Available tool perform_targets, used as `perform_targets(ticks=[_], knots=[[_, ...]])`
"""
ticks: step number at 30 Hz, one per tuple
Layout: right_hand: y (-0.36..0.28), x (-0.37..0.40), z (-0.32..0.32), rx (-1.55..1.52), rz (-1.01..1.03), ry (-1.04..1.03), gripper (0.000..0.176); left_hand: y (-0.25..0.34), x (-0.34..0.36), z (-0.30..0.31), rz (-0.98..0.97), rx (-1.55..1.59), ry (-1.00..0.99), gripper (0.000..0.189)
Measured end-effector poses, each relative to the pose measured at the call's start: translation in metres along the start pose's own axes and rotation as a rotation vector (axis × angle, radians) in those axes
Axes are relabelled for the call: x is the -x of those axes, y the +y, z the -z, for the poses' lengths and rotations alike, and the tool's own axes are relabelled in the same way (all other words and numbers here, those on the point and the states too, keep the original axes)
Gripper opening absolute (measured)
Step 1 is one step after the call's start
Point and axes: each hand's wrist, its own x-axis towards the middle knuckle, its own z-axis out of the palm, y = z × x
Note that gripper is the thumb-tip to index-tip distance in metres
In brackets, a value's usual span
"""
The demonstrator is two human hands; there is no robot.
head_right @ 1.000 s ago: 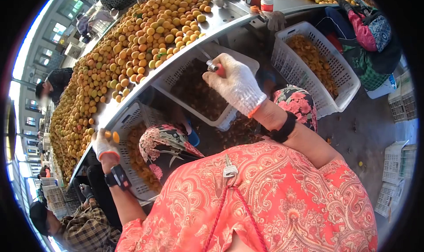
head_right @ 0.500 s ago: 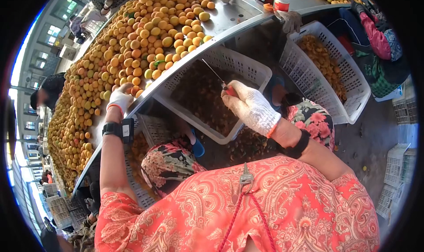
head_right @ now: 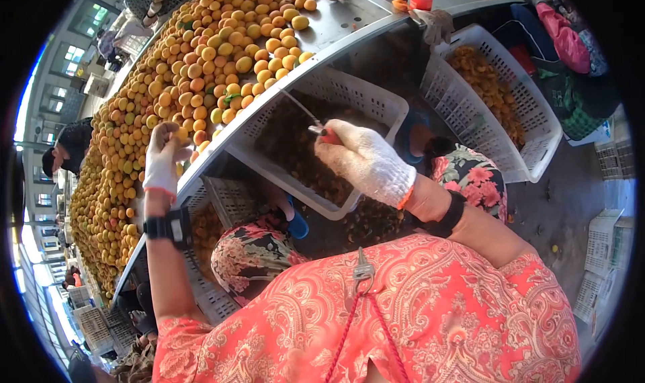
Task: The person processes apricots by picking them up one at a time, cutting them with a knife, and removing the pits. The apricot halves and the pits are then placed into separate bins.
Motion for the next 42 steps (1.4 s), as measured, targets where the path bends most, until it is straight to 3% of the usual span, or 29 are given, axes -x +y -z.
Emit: perform_targets(ticks=[2, 3, 5, 7, 9, 11, 13, 14, 15, 16, 17, 19, 21, 23, 25, 27, 29, 31, 33, 35, 36, 42], knots=[[-0.01, 0.007, -0.014, 0.072, 0.151, -0.003, 0.014, 0.021, 0.033, -0.015, -0.016, 0.403, -0.158, 0.027], [-0.011, 0.01, -0.021, 0.096, 0.236, -0.015, 0.015, 0.036, 0.055, -0.024, -0.006, 0.458, -0.255, 0.025], [-0.026, 0.018, -0.033, 0.229, 0.244, -0.022, 0.016, 0.023, 0.079, -0.046, 0.051, 0.77, -0.33, 0.024], [-0.019, 0.008, -0.049, 0.305, 0.355, 0.149, 0.021, 0.007, 0.092, -0.088, 0.043, 0.993, -0.325, 0.027], [0.03, -0.034, -0.05, 0.36, 0.622, 0.251, 0.014, 0.016, 0.111, -0.15, -0.035, 0.454, -0.158, 0.029], [0.032, -0.034, -0.043, -0.185, 0.051, 0.208, 0.013, 0.018, 0.11, -0.18, 0.312, 1.1, -0.201, 0.032], [0.053, -0.046, -0.035, -0.28, 0.111, 0.301, 0.012, 0.047, 0.111, -0.196, 0.575, 1.191, -0.175, 0.031], [0.066, -0.054, -0.036, -0.388, 0.179, 0.374, 0.011, 0.043, 0.108, -0.216, 0.491, 1.171, -0.083, 0.03], [0.08, -0.068, -0.04, -0.435, 0.218, 0.627, 0.021, 0.03, 0.105, -0.234, 0.398, 1.146, 0.007, 0.029], [0.075, -0.066, -0.037, -0.396, 0.181, 0.663, 0.021, 0.033, 0.109, -0.24, 0.367, 1.223, -0.035, 0.026], [0.071, -0.06, -0.032, -0.36, 0.149, 0.701, 0.02, 0.036, 0.109, -0.245, 0.48, 1.308, 0.002, 0.028], [0.038, -0.037, -0.026, -0.396, 0.15, 0.668, 0.018, 0.049, 0.124, -0.233, 0.497, 1.479, -0.174, 0.028], [0.026, -0.033, -0.015, -0.103, 0.199, 0.631, 0.017, 0.049, 0.127, -0.232, 0.327, 1.36, -0.357, 0.035], [0.017, -0.029, -0.013, -0.09, 0.243, 0.654, 0.02, 0.063, 0.15, -0.223, 0.221, 1.243, -0.436, 0.044], [0.012, -0.03, -0.017, 0.117, 0.451, 0.723, 0.022, 0.062, 0.16, -0.215, 0.217, 1.232, -0.435, 0.052], [0.005, -0.021, -0.021, 0.117, 0.482, 0.694, 0.023, 0.07, 0.166, -0.207, 0.213, 1.144, -0.388, 0.047], [-0.006, -0.005, -0.019, -0.001, 0.561, 0.5, 0.021, 0.063, 0.163, -0.191, 0.188, 1.113, -0.318, 0.045], [-0.026, 0.024, -0.013, 0.167, 0.576, 0.344, 0.019, 0.064, 0.168, -0.168, 0.239, 0.938, -0.248, 0.044], [-0.017, 0.037, -0.02, 0.004, 0.527, 0.152, 0.017, 0.063, 0.171, -0.155, 0.18, 0.952, -0.224, 0.043], [-0.021, 0.055, -0.026, 0.224, 0.501, 0.099, 0.023, 0.069, 0.176, -0.146, 0.079, 1.169, -0.351, 0.043], [-0.034, 0.067, -0.031, 0.312, 0.377, 0.071, 0.021, 0.079, 0.179, -0.143, 0.085, 1.227, -0.377, 0.044], [-0.03, 0.072, -0.034, 0.423, 0.423, 0.051, 0.029, 0.086, 0.184, -0.135, 0.008, 1.075, -0.272, 0.043]])
